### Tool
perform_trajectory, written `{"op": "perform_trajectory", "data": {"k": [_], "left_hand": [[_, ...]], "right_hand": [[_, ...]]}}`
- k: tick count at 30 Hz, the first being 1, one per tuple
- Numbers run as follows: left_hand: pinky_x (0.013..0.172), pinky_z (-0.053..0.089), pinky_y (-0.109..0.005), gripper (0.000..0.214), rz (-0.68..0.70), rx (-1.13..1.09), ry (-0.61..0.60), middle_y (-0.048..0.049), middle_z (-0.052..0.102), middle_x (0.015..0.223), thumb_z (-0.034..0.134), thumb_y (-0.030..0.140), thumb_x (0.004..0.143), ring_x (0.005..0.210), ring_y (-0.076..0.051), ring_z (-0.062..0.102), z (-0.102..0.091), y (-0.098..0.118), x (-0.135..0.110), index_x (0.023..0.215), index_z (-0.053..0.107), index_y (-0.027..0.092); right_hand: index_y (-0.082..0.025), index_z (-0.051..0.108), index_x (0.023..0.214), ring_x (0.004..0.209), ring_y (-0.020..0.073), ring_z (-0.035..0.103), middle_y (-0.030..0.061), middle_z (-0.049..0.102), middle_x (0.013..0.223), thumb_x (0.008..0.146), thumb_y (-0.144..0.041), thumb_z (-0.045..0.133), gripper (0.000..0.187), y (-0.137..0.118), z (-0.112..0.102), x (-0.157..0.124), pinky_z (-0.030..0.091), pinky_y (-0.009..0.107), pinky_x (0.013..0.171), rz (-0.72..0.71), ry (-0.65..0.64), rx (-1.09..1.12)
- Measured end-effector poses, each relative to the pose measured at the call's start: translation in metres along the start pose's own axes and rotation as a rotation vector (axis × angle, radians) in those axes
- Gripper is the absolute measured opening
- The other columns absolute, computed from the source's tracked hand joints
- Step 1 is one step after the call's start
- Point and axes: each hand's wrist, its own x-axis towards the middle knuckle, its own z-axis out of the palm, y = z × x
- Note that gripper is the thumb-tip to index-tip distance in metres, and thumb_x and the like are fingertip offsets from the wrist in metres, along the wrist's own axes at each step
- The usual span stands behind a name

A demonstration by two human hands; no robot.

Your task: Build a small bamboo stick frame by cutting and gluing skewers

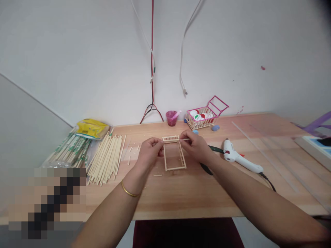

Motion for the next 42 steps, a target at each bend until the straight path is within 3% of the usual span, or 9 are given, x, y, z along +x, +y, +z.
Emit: {"op": "perform_trajectory", "data": {"k": [12,42], "left_hand": [[0.043,0.038,-0.018,0.020,0.003,-0.018,0.008,0.0029,0.053,0.051,0.066,0.031,0.068,0.042,-0.007,0.047,0.0008,0.0008,-0.0012,0.063,0.056,0.014],[0.043,0.039,-0.019,0.018,0.001,-0.014,-0.001,0.0024,0.054,0.052,0.065,0.029,0.068,0.041,-0.007,0.048,-0.0002,0.0010,-0.0005,0.063,0.056,0.014]], "right_hand": [[-0.020,0.051,0.082,0.055,0.0111,0.042,-0.0020,0.052,0.067,0.082,-0.021,0.049,0.002,0.0015,-0.0009,0.0022,0.033,0.024,0.054,-0.068,-0.032,-0.030],[-0.020,0.051,0.081,0.058,0.0111,0.043,-0.0016,0.053,0.070,0.081,-0.023,0.050,0.004,0.0039,0.0009,0.0053,0.034,0.024,0.055,-0.064,-0.040,0.045]]}}
